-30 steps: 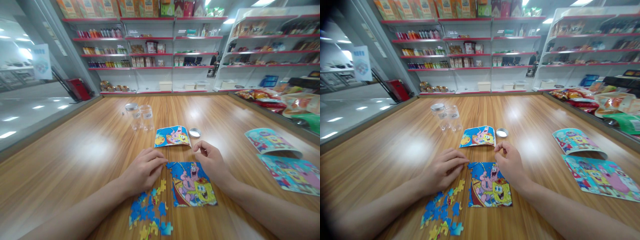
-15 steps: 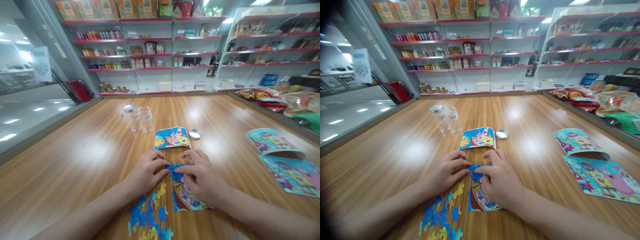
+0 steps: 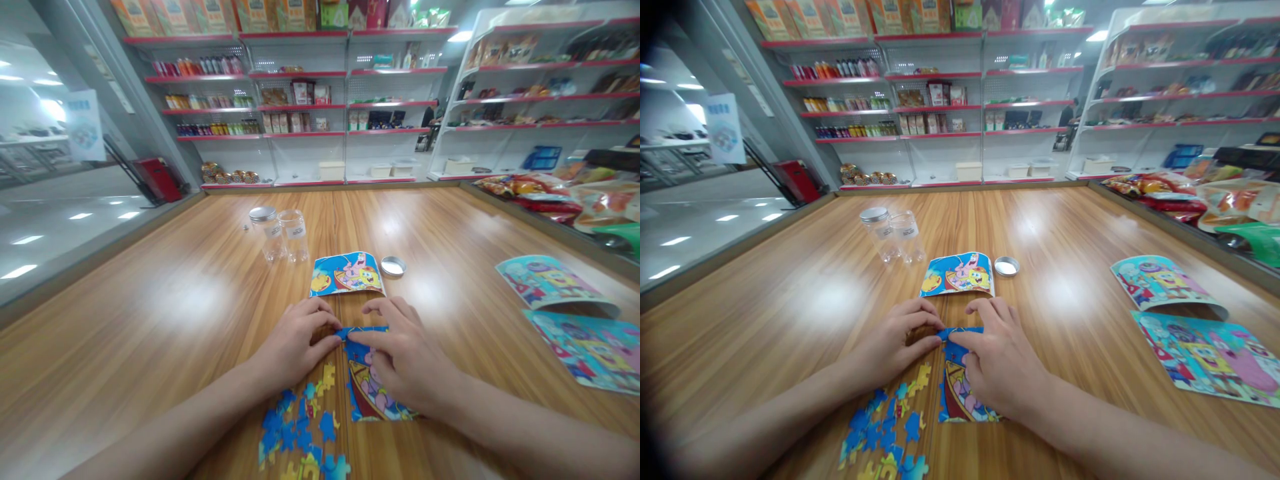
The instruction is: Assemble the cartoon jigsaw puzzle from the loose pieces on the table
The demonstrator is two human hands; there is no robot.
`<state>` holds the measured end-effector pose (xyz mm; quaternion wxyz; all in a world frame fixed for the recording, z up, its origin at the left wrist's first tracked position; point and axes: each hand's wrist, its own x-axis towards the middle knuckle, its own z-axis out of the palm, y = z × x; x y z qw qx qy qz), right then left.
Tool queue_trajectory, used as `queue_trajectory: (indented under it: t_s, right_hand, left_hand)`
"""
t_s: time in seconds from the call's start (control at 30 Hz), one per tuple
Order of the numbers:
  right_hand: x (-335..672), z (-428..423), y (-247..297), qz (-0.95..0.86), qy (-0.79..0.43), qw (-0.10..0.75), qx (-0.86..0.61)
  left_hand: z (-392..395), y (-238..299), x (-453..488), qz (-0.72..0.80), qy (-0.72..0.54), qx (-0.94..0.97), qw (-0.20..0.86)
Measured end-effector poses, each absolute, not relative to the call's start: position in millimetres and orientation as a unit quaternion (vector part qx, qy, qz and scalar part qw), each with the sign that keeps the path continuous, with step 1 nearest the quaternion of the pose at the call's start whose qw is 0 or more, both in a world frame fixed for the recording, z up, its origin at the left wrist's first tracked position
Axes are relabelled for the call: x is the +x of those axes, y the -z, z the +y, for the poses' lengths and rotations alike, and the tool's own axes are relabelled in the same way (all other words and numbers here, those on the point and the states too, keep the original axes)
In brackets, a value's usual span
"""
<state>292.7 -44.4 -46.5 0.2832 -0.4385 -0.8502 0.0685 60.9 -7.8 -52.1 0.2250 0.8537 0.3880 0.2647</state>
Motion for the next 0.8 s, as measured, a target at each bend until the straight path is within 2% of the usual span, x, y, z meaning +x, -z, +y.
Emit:
queue_trajectory:
  t_s: [0.2,0.43,0.8]
  right_hand:
    - [292.3,-44.0,44.5,-0.852,-0.071,0.264,-0.447]
    - [293.3,-44.0,46.0,-0.857,-0.067,0.269,-0.435]
    - [297.8,-43.0,47.7,-0.859,-0.079,0.304,-0.405]
  left_hand:
    - [-7.4,51.6,62.4,0.402,-0.292,0.831,0.25]
    - [-8.2,51.8,59.6,0.428,-0.317,0.774,0.343]
    - [-5.4,47.7,50.7,0.408,-0.355,0.712,0.448]
